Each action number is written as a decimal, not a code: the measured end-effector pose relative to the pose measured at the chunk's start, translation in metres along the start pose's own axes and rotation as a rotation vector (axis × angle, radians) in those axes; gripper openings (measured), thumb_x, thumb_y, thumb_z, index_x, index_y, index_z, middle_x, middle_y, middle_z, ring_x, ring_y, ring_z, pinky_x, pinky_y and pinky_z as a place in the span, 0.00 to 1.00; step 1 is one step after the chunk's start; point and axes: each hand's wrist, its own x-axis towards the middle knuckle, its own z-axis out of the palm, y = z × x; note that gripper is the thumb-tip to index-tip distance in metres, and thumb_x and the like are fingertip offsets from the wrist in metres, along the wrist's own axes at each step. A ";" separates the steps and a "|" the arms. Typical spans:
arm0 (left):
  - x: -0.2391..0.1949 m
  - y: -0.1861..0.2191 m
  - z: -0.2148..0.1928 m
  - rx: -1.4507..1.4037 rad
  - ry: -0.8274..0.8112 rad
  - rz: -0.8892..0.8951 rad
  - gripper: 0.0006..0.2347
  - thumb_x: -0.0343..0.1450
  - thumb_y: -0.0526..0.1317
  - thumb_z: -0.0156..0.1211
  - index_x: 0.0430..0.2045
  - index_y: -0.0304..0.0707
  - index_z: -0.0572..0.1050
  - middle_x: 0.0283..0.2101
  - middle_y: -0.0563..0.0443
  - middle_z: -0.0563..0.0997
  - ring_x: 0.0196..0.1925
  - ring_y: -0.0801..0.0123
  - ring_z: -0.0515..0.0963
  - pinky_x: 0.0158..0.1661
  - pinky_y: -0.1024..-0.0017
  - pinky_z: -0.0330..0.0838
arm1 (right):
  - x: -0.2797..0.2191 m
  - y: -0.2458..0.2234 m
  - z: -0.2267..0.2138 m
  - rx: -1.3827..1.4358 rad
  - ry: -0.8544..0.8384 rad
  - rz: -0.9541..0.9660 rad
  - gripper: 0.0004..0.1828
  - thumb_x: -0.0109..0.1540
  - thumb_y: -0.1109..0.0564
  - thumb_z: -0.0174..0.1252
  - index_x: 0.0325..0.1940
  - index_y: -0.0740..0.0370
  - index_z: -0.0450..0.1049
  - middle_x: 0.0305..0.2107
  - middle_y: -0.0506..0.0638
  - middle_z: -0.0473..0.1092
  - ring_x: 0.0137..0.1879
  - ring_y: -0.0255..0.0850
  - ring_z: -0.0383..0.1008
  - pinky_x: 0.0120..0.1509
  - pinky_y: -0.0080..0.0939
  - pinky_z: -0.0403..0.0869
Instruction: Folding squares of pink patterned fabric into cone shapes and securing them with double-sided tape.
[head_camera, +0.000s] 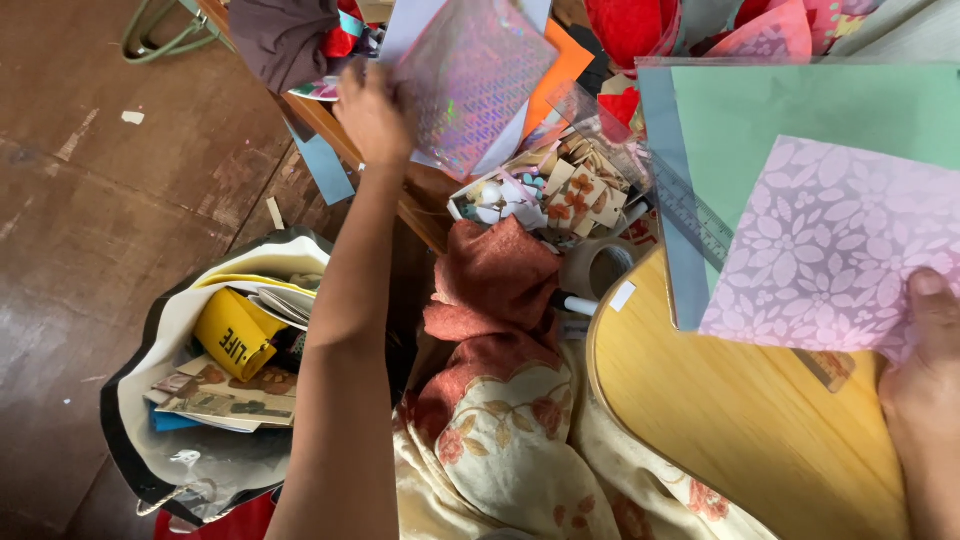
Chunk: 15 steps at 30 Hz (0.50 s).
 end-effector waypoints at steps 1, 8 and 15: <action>0.003 -0.021 0.018 0.143 -0.059 -0.122 0.15 0.64 0.34 0.67 0.45 0.44 0.80 0.58 0.38 0.76 0.59 0.49 0.74 0.51 0.52 0.72 | -0.011 -0.022 0.020 -0.048 0.002 0.010 0.24 0.77 0.48 0.39 0.74 0.60 0.59 0.62 0.46 0.66 0.66 0.31 0.70 0.77 0.29 0.72; 0.009 -0.023 0.006 -0.067 -0.249 -0.311 0.24 0.60 0.33 0.72 0.48 0.47 0.67 0.43 0.49 0.84 0.42 0.53 0.84 0.44 0.57 0.76 | 0.017 0.032 -0.029 -0.009 -0.054 -0.044 0.13 0.77 0.44 0.48 0.57 0.53 0.65 0.59 0.47 0.69 0.62 0.35 0.75 0.73 0.32 0.77; 0.023 0.027 -0.006 -0.125 -0.135 0.036 0.08 0.67 0.30 0.58 0.36 0.44 0.71 0.30 0.47 0.83 0.28 0.51 0.81 0.31 0.54 0.72 | 0.000 0.003 -0.004 -0.023 -0.002 0.007 0.20 0.76 0.45 0.44 0.67 0.57 0.63 0.60 0.45 0.68 0.63 0.31 0.73 0.74 0.28 0.73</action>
